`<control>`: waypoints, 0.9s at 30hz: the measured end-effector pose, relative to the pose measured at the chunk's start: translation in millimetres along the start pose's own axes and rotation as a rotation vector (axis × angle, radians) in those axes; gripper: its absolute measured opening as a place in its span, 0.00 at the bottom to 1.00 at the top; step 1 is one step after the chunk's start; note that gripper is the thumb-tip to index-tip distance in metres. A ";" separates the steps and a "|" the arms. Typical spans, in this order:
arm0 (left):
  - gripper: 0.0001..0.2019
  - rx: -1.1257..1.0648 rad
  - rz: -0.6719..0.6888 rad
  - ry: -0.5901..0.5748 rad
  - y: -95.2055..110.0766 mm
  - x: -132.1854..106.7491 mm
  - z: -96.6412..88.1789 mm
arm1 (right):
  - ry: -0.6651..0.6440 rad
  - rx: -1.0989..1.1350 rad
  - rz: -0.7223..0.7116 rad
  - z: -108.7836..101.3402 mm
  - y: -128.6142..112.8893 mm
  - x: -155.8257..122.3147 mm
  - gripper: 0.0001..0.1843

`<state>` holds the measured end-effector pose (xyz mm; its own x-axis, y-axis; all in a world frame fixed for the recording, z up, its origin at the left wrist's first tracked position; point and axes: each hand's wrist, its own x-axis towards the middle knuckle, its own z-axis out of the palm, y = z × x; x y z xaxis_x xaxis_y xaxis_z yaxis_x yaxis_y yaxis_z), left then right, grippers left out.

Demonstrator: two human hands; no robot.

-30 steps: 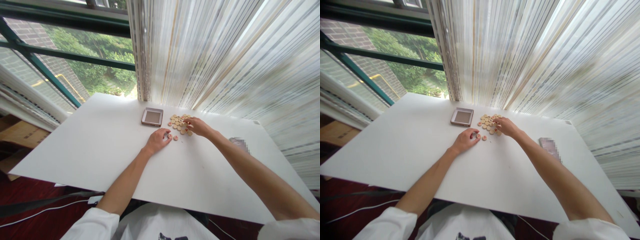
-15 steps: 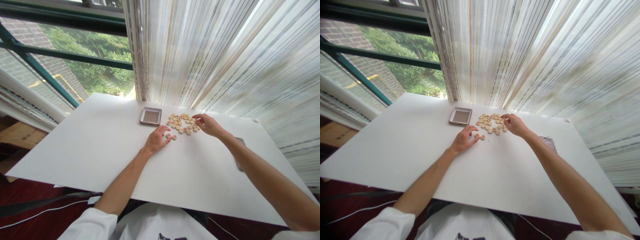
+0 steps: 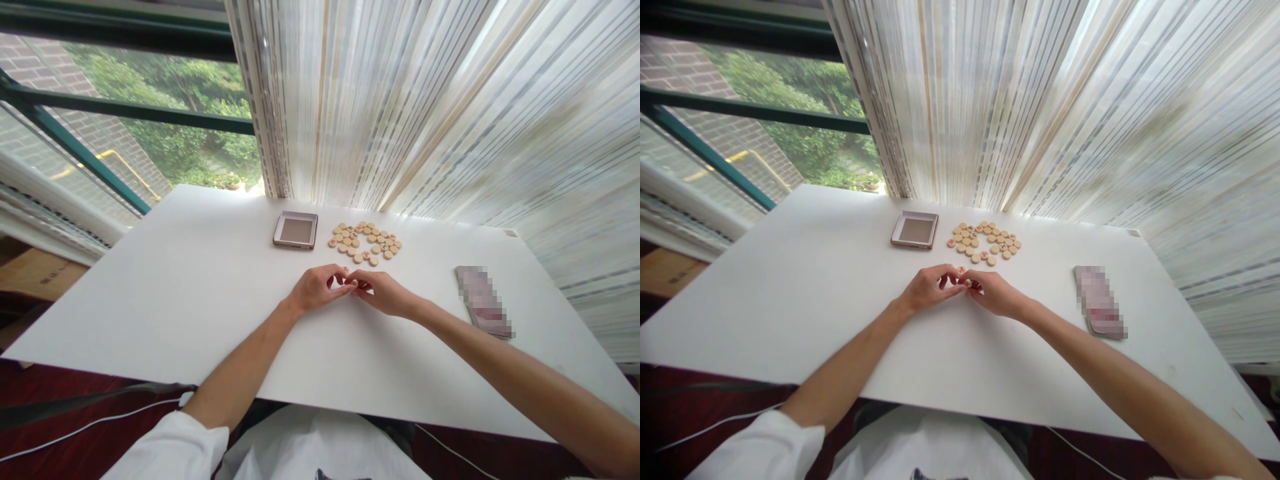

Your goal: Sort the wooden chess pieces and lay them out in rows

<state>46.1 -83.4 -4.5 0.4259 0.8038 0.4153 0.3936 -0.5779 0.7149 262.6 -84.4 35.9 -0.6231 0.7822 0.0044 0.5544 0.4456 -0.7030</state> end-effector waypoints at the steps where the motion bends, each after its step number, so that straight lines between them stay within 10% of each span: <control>1: 0.10 -0.005 -0.011 -0.009 0.2 0.1 0.0 | 0.012 0.017 0.010 1.0 0.3 -0.7 0.08; 27: 0.11 -0.053 -0.064 -0.086 -0.7 -2.8 4.8 | 0.088 0.589 0.167 21.6 21.5 -13.9 0.17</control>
<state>48.6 -86.0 -8.8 0.4707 0.8222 0.3201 0.3797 -0.5162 0.7677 271.2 -95.1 5.3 -0.4925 0.8647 -0.0991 0.2275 0.0180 -0.9736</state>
